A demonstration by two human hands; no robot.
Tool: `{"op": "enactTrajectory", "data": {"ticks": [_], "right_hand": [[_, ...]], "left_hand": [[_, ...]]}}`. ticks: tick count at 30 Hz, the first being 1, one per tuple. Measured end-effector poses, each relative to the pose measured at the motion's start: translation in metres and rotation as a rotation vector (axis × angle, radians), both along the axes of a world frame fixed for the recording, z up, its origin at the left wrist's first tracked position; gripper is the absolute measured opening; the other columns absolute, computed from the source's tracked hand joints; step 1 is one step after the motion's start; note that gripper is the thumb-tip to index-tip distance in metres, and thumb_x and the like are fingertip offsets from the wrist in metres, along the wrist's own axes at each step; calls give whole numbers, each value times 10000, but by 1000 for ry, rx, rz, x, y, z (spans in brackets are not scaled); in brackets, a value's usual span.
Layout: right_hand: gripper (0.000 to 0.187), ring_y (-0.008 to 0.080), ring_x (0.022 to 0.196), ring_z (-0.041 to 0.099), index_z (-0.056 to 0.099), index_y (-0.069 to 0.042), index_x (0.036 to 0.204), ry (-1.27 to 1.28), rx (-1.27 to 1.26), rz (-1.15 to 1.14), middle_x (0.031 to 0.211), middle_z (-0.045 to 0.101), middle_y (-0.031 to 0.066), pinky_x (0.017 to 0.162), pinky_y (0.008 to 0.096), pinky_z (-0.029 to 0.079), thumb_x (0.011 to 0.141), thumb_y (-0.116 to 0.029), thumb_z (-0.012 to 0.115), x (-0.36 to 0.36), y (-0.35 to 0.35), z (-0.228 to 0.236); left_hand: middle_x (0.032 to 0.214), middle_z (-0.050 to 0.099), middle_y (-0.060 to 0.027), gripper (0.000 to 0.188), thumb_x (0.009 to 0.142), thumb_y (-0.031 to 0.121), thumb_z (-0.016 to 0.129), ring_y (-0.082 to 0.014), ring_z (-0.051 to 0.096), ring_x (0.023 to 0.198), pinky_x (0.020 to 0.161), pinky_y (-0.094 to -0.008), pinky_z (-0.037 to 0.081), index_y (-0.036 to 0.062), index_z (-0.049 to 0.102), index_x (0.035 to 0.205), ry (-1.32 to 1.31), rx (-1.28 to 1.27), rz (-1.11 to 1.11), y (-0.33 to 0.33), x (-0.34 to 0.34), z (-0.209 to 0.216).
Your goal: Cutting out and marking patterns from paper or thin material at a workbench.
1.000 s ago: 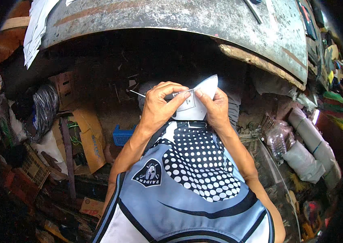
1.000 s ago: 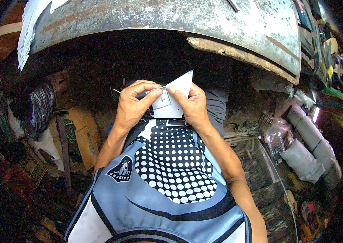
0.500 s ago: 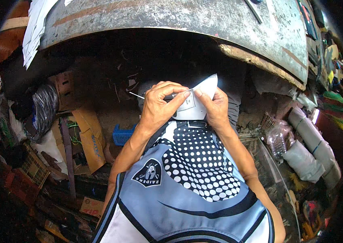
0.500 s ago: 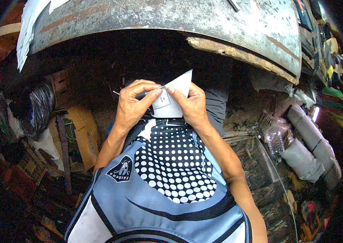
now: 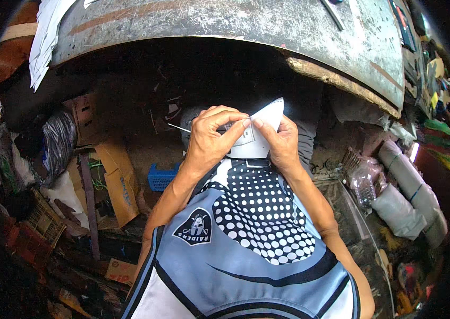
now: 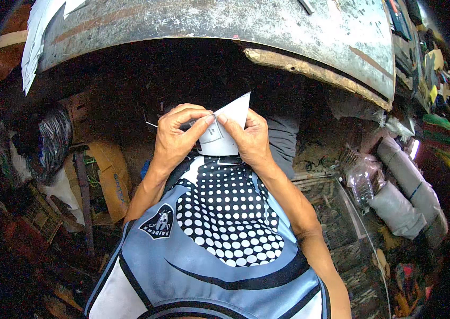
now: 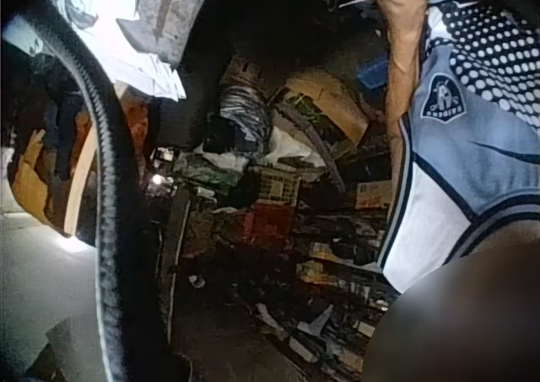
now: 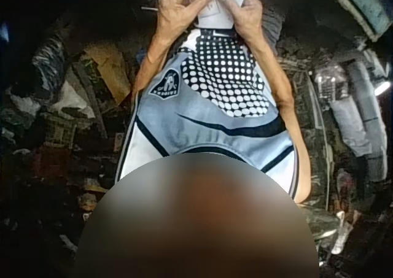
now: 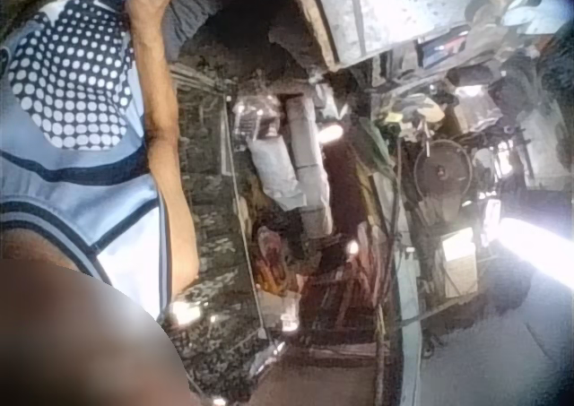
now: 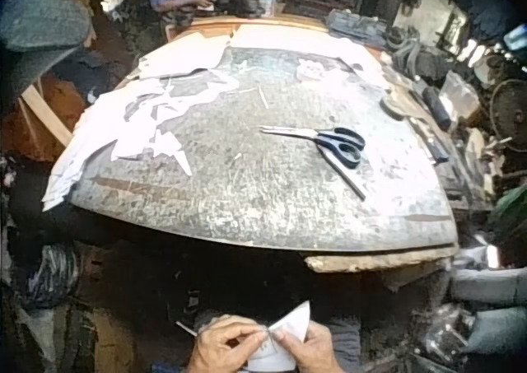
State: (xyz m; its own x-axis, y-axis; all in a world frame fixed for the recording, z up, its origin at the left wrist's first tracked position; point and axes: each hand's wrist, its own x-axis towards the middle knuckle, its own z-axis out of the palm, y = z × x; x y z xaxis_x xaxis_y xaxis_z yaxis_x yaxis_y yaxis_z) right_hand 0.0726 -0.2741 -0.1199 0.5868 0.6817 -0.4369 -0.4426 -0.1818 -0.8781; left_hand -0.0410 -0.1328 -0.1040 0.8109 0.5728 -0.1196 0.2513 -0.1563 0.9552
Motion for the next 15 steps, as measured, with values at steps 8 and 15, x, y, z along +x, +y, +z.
{"op": "enactTrajectory", "data": {"ticks": [8,15], "right_hand": [[147,82,763,653,685,-9,982,36,27,-17,899,716,46,670,225,525,922,-142,689,0,-1,-3],[159,87,770,659,688,-6,994,25,34,-9,898,716,49,676,228,531,921,-147,694,-1,0,-3]], "left_hand": [[994,726,-118,221,827,109,760,-194,684,898,818,-310,517,16,740,1027,20,-22,-10,-2,0,2],[962,731,-107,173,837,106,749,-189,689,891,799,-300,519,19,746,987,3,-52,3,-2,3,-1]]}}
